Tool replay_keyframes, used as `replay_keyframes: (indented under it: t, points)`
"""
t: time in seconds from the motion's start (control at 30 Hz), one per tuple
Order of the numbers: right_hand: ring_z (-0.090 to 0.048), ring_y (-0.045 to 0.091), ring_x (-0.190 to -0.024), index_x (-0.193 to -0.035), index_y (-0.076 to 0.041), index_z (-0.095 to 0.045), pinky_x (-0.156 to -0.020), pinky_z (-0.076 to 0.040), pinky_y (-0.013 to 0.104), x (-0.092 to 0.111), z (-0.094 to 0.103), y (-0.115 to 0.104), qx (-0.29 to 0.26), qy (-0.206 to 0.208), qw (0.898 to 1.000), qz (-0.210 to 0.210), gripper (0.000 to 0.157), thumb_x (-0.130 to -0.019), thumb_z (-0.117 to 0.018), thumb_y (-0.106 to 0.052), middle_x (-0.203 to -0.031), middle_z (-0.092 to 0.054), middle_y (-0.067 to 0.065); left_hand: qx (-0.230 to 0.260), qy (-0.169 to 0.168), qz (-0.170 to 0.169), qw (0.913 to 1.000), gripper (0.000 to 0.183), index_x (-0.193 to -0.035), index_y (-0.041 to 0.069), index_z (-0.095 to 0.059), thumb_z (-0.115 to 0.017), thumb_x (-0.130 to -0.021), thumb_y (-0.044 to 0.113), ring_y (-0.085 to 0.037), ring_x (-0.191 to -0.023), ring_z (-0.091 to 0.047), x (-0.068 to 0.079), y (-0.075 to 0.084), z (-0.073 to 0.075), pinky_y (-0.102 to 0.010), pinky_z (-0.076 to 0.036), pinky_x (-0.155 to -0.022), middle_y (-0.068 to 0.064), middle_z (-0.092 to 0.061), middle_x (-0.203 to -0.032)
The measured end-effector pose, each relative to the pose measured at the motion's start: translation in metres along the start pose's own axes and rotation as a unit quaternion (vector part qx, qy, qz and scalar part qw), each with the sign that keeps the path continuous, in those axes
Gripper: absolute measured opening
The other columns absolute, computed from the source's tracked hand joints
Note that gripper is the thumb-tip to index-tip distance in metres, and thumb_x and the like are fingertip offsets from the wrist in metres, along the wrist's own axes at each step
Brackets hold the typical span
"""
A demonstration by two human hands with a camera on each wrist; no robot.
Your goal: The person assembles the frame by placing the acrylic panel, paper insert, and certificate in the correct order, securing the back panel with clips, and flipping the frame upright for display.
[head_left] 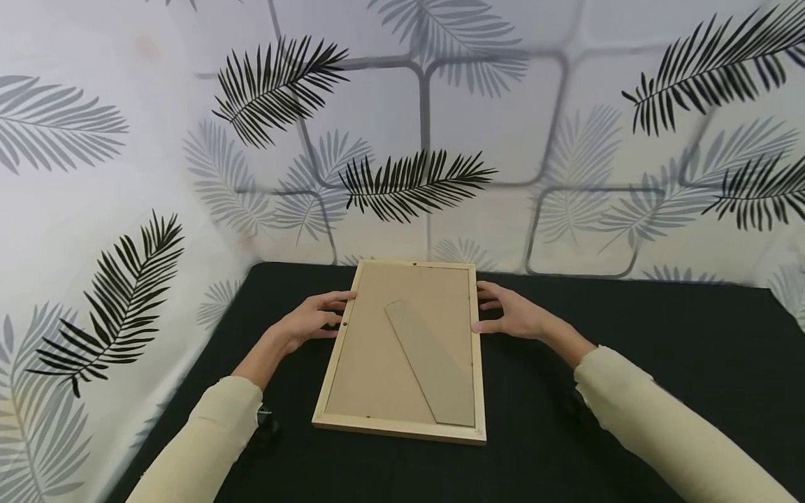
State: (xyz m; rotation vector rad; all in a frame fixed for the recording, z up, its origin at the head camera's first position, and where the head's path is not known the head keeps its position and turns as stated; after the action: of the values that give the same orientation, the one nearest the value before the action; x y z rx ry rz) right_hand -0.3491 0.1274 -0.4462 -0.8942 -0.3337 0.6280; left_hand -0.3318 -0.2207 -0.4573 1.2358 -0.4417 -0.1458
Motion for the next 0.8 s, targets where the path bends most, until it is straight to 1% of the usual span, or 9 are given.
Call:
replay_keyframes:
  t: [0.07,0.13,0.23,0.3,0.4,0.5,0.67,0.8]
  points:
    - [-0.040,0.050,-0.135,-0.156,0.010,-0.019,-0.103,-0.041,0.057,0.000,0.000,0.000,-0.002,0.000,1.000,0.001,0.086,-0.095,-0.075,-0.014,-0.153,-0.032,0.034,-0.003,0.000,-0.004,1.0000,0.056,-0.157,0.007,-0.037,-0.052,-0.104,0.001,-0.038,-0.129,-0.048,0.001,0.001,0.000,-0.050,-0.047,-0.100,-0.025,-0.033,-0.153]
    - [-0.040,0.051,-0.134,-0.156,0.011,-0.019,-0.103,-0.042,0.056,-0.001,0.000,0.001,-0.001,0.000,1.000,0.008,0.086,-0.095,-0.075,-0.013,-0.153,-0.033,0.034,-0.014,-0.001,-0.013,0.9998,0.058,-0.157,0.007,-0.037,-0.057,-0.103,0.004,-0.037,-0.125,-0.053,0.002,0.001,-0.001,-0.049,-0.048,-0.099,-0.026,-0.035,-0.151]
    - [-0.041,0.051,-0.133,-0.155,0.012,-0.020,-0.102,-0.043,0.055,-0.002,0.000,0.001,0.001,0.000,1.000,0.017,0.086,-0.094,-0.075,-0.012,-0.153,-0.032,0.035,-0.032,0.001,-0.032,0.9990,0.064,-0.156,0.005,-0.039,-0.066,-0.099,0.006,-0.033,-0.118,-0.059,0.002,0.001,-0.001,-0.044,-0.051,-0.094,-0.027,-0.038,-0.148]
    - [-0.042,0.052,-0.133,-0.155,0.013,-0.020,-0.103,-0.042,0.055,-0.002,0.000,0.001,0.003,0.000,1.000,0.018,0.086,-0.094,-0.075,-0.011,-0.153,-0.031,0.035,-0.040,-0.001,-0.045,0.9982,0.066,-0.155,0.003,-0.039,-0.070,-0.097,0.005,-0.033,-0.113,-0.062,0.002,0.002,-0.002,-0.042,-0.053,-0.091,-0.029,-0.039,-0.146]
    - [-0.041,0.051,-0.133,-0.155,0.014,-0.020,-0.103,-0.041,0.056,-0.002,0.000,0.002,0.005,0.000,1.000,0.018,0.086,-0.094,-0.075,-0.012,-0.154,-0.029,0.036,-0.050,-0.002,-0.061,0.9969,0.067,-0.154,0.000,-0.039,-0.071,-0.095,0.001,-0.034,-0.111,-0.063,0.003,0.004,-0.004,-0.040,-0.055,-0.087,-0.030,-0.041,-0.143]
    - [-0.040,0.051,-0.134,-0.155,0.013,-0.019,-0.104,-0.041,0.056,-0.002,0.001,0.002,0.005,-0.002,1.000,0.016,0.086,-0.095,-0.075,-0.012,-0.155,-0.027,0.035,-0.052,-0.006,-0.068,0.9963,0.068,-0.155,-0.002,-0.037,-0.070,-0.095,0.001,-0.037,-0.111,-0.064,0.004,0.006,-0.006,-0.042,-0.056,-0.085,-0.031,-0.042,-0.141]
    - [-0.039,0.051,-0.135,-0.155,0.013,-0.019,-0.103,-0.041,0.056,-0.002,0.001,0.002,0.000,-0.006,1.000,0.008,0.086,-0.095,-0.075,-0.013,-0.155,-0.026,0.035,-0.076,-0.016,-0.063,0.9950,0.069,-0.157,-0.001,-0.033,-0.068,-0.098,0.005,-0.037,-0.113,-0.063,0.004,0.006,-0.009,-0.044,-0.057,-0.083,-0.029,-0.041,-0.143]
    - [-0.038,0.051,-0.136,-0.156,0.012,-0.018,-0.104,-0.041,0.056,-0.001,0.000,0.003,-0.002,-0.010,1.000,0.004,0.086,-0.095,-0.075,-0.014,-0.156,-0.026,0.035,-0.111,-0.024,-0.063,0.9915,0.068,-0.157,-0.002,-0.032,-0.067,-0.099,0.006,-0.035,-0.106,-0.066,0.004,0.010,-0.012,-0.045,-0.058,-0.078,-0.028,-0.039,-0.143]
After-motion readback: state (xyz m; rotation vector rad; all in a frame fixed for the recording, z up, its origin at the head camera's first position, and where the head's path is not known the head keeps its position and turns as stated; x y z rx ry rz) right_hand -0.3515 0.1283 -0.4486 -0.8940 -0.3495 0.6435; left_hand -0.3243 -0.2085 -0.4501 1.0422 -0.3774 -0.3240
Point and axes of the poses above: each hand's wrist, its own x-axis away from the middle knuckle, its own z-axis out of the back of the hand, y = z × x, the point moved 7 cm from there along -x, towards the middle knuckle
